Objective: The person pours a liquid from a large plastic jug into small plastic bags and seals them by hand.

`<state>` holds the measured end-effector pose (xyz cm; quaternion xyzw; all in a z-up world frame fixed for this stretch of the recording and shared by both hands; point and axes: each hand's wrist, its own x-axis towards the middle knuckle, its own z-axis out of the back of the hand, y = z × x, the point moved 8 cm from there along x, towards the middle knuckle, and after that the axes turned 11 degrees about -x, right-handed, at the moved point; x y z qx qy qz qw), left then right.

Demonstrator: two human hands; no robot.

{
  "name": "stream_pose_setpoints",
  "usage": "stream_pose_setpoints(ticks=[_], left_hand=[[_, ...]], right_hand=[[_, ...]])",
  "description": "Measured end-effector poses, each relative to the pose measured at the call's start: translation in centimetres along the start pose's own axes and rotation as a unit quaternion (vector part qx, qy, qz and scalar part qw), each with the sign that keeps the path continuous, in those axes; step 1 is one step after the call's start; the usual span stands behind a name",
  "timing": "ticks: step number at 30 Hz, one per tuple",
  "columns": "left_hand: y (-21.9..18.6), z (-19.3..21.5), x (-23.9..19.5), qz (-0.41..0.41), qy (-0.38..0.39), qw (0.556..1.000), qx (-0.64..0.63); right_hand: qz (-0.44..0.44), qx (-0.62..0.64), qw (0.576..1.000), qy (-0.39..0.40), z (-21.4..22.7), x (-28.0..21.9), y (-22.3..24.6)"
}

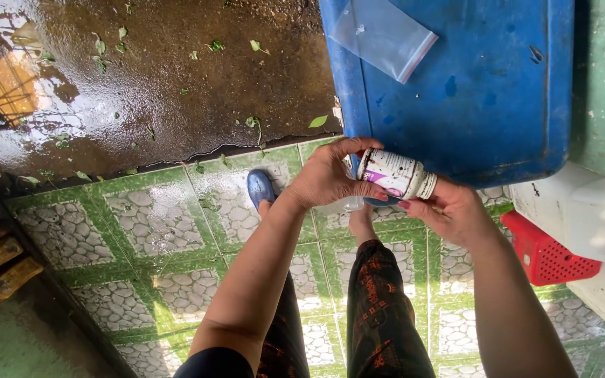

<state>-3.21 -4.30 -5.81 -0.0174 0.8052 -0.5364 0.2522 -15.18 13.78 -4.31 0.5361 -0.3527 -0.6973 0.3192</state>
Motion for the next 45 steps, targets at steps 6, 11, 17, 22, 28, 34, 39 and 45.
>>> stream_pose_setpoints(ticks=[6, 11, 17, 22, 28, 34, 39, 45], left_hand=[[-3.8, 0.1, -0.2, -0.042, -0.010, 0.992, 0.119], [-6.0, 0.2, -0.1, -0.053, -0.037, 0.980, 0.186], [-5.2, -0.1, 0.8, -0.045, -0.031, 0.976, 0.212], [-4.2, -0.7, 2.0, -0.022, -0.026, 0.980, 0.198], [-1.5, -1.1, 3.3, 0.000, -0.033, 0.992, 0.122], [0.4, -1.9, 5.0, 0.007, -0.016, 0.999, 0.041], [-0.4, -3.9, 7.2, 0.012, 0.017, 0.996, 0.092], [-0.9, -6.4, 9.5, 0.039, 0.019, 0.978, 0.202]], right_hand=[[-0.008, 0.130, 0.991, 0.010, -1.6, 0.2, -1.3], [0.050, 0.258, 0.965, -0.007, -2.4, 0.7, -0.3], [0.036, 0.401, 0.915, 0.016, -2.8, 0.7, -0.8], [0.026, 0.422, 0.906, -0.001, -2.5, 0.5, -0.3], [0.068, 0.397, 0.910, -0.099, -0.9, -0.4, 0.3], [0.053, 0.333, 0.927, -0.165, 0.9, -0.4, 0.6], [-0.001, 0.162, 0.963, -0.217, 4.0, -0.8, 0.5], [0.064, 0.031, 0.983, -0.169, 7.6, -1.0, 1.5]])
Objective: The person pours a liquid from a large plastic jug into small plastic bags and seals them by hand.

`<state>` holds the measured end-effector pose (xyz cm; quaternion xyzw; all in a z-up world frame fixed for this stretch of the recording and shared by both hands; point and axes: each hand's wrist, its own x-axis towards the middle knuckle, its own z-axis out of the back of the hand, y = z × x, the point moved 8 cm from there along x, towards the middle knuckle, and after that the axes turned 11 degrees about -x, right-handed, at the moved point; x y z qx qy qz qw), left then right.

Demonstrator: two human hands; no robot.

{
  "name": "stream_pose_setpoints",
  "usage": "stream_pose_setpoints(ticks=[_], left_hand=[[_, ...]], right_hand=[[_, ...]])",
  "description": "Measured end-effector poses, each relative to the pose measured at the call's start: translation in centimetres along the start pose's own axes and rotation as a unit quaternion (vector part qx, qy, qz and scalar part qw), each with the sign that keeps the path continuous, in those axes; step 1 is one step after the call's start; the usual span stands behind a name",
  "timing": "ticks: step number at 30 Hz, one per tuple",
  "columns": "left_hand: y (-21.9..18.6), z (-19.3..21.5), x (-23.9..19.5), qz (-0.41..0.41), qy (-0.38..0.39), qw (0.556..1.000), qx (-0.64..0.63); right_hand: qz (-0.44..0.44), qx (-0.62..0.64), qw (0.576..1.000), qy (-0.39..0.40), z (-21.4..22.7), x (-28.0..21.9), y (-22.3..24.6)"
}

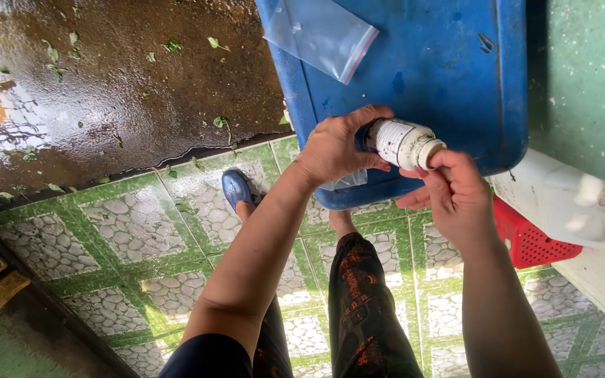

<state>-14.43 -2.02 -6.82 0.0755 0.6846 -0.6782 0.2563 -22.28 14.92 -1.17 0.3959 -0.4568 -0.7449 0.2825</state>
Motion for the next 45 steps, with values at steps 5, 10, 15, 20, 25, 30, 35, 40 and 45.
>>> stream_pose_setpoints(ticks=[5, 10, 15, 20, 25, 30, 35, 40, 45], left_hand=[[-0.2, -2.1, 2.5, -0.005, -0.037, 0.997, 0.065], [0.1, -2.8, 4.1, -0.001, -0.070, 0.994, 0.079], [-0.3, -2.6, 4.6, -0.010, -0.103, 0.991, 0.081], [-1.9, -0.3, 0.4, -0.023, -0.175, 0.982, 0.071], [2.2, 5.0, -8.3, 0.044, -0.275, 0.960, -0.020], [17.6, 8.3, -14.5, 0.047, -0.357, 0.884, -0.297], [29.5, 11.0, -15.9, 0.055, -0.400, 0.822, -0.401], [32.9, 15.5, -17.0, 0.074, -0.374, 0.749, -0.542], [32.9, 19.3, -15.8, 0.148, -0.351, 0.769, -0.513]], right_hand=[[0.013, -0.124, 0.992, -0.032, 2.4, 0.5, -0.3], [0.042, -0.154, 0.987, -0.026, 3.5, 1.4, -0.2], [0.015, -0.072, 0.995, -0.060, 4.1, 1.7, -1.1], [0.055, -0.137, 0.987, -0.057, 2.5, -0.2, 0.8], [0.121, -0.168, 0.978, -0.023, -3.9, -0.8, 6.4], [0.105, -0.091, 0.990, 0.007, -12.6, 3.9, 7.8], [-0.070, 0.099, 0.992, -0.022, -24.6, 13.8, 0.9], [-0.236, 0.159, 0.954, -0.096, -36.8, 25.7, -16.4], [-0.280, 0.003, 0.949, -0.147, -39.4, 32.2, -33.9]])
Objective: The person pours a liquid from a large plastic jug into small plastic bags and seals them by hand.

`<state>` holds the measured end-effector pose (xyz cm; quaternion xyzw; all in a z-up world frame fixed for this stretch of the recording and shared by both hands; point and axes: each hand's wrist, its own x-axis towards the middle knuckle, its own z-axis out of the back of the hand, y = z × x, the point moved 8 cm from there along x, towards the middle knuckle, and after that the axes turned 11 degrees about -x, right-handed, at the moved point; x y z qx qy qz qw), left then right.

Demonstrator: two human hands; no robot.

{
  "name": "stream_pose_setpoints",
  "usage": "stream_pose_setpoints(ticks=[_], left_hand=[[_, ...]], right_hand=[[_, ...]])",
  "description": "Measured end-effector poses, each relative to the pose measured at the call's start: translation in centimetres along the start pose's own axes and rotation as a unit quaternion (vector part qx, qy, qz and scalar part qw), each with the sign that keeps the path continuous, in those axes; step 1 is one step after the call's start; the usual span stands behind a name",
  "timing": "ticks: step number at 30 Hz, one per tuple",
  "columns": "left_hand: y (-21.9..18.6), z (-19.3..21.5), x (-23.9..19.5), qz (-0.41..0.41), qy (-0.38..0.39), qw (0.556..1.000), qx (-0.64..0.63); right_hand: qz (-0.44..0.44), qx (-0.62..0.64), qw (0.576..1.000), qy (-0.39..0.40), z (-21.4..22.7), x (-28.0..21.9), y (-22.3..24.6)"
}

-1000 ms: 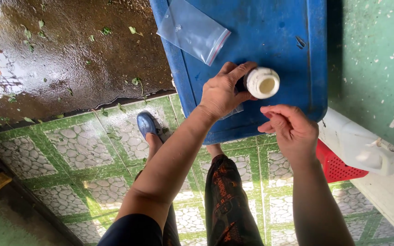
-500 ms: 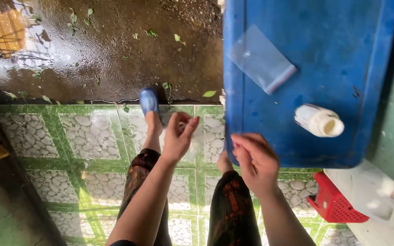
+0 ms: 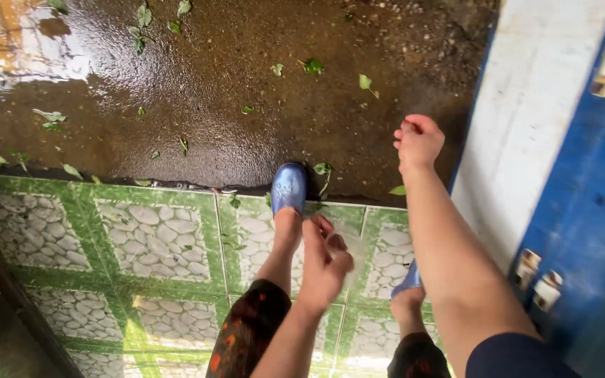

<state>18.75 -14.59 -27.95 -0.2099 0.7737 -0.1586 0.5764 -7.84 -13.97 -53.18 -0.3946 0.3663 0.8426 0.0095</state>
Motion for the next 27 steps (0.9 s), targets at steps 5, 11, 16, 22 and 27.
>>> stream_pose_setpoints(ticks=[5, 11, 16, 22, 27], left_hand=[[-1.8, 1.2, 0.0, -0.084, -0.033, 0.985, 0.149], [-3.4, 1.6, 0.9, -0.102, -0.032, 0.985, 0.137], [-3.9, 2.1, 1.9, -0.038, -0.051, 0.991, 0.121], [-6.1, 1.5, 1.6, -0.110, -0.020, 0.987, 0.114], [-7.3, 1.2, 1.9, -0.124, -0.013, 0.982, 0.143]], right_hand=[[0.083, -0.074, 0.994, 0.007, -2.2, 4.5, -1.7], [0.084, -0.121, 0.988, -0.049, -3.7, 5.6, -2.3], [0.127, -0.171, 0.970, -0.118, -3.7, 6.1, -1.8], [0.117, -0.315, 0.931, -0.144, -3.4, 5.7, -0.4], [0.137, -0.247, 0.949, -0.138, -2.4, 9.4, -4.7]])
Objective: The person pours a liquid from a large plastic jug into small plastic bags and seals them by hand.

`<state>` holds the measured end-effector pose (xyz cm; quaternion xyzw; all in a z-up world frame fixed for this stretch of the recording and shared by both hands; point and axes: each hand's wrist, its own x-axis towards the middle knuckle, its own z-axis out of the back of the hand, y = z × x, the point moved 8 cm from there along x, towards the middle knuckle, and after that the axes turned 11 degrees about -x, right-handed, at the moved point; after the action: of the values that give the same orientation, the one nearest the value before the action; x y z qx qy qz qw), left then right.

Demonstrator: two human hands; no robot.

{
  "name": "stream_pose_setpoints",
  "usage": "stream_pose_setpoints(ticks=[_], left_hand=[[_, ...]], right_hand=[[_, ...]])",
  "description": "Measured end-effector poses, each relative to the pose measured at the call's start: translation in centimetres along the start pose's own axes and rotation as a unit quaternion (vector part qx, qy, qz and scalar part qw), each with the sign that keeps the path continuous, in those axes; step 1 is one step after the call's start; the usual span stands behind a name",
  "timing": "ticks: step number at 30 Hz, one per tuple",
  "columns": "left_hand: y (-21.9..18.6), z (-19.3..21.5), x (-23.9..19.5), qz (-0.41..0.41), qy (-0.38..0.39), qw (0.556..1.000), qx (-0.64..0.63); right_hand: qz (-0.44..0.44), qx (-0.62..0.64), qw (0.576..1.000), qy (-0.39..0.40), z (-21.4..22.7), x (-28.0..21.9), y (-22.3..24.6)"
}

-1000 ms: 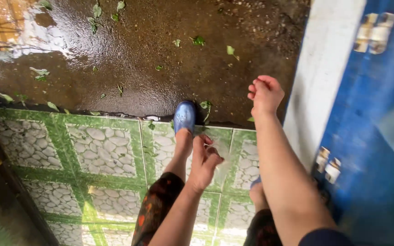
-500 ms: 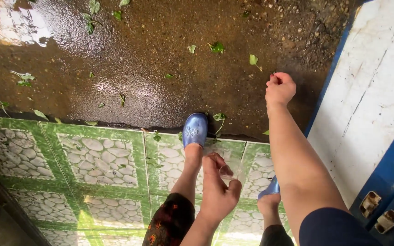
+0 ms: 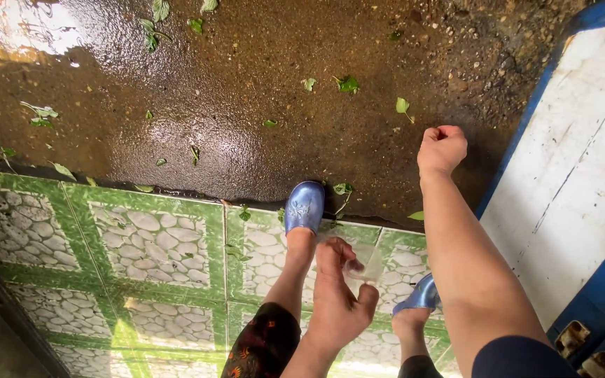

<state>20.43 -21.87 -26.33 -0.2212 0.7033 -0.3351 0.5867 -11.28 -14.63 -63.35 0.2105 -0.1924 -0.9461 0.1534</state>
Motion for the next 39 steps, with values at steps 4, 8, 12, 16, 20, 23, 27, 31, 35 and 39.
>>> stream_pose_setpoints(ticks=[4, 8, 12, 16, 20, 23, 27, 31, 35, 39], left_hand=[[-1.3, -0.1, 0.4, -0.019, -0.001, 0.999, 0.036], [-4.8, -0.2, -0.2, -0.126, -0.036, 0.985, 0.110], [-7.5, -2.4, -2.5, -0.213, -0.017, 0.970, 0.119], [-13.2, -5.7, -5.8, -0.273, 0.038, 0.957, 0.085], [-20.0, -9.1, -9.9, -0.344, 0.094, 0.930, 0.090], [-23.9, -11.5, -12.7, -0.380, 0.119, 0.911, 0.111], [-27.9, -13.5, -15.2, -0.404, 0.141, 0.895, 0.123], [-29.6, -14.6, -16.3, -0.396, 0.161, 0.896, 0.120], [-29.3, -15.7, -16.1, -0.377, 0.187, 0.901, 0.108], [-27.2, -17.0, -15.8, -0.257, 0.231, 0.935, 0.076]], right_hand=[[-0.111, 0.237, 0.958, 0.114, 8.7, -7.4, 11.1], [0.059, 0.238, 0.923, 0.296, 20.5, -15.3, 22.7], [0.336, 0.066, 0.878, 0.334, 31.6, -22.0, 32.1], [0.380, 0.001, 0.866, 0.325, 39.1, -24.8, 35.5], [0.451, -0.061, 0.856, 0.244, 47.0, -26.8, 38.2], [0.446, -0.063, 0.871, 0.195, 52.4, -27.5, 39.8], [0.450, -0.041, 0.883, 0.129, 58.0, -28.2, 41.6], [0.352, -0.017, 0.927, 0.126, 59.7, -27.4, 40.4], [0.385, 0.014, 0.919, 0.089, 61.1, -27.8, 39.9], [0.361, 0.057, 0.931, 0.016, 63.3, -27.6, 36.9]])
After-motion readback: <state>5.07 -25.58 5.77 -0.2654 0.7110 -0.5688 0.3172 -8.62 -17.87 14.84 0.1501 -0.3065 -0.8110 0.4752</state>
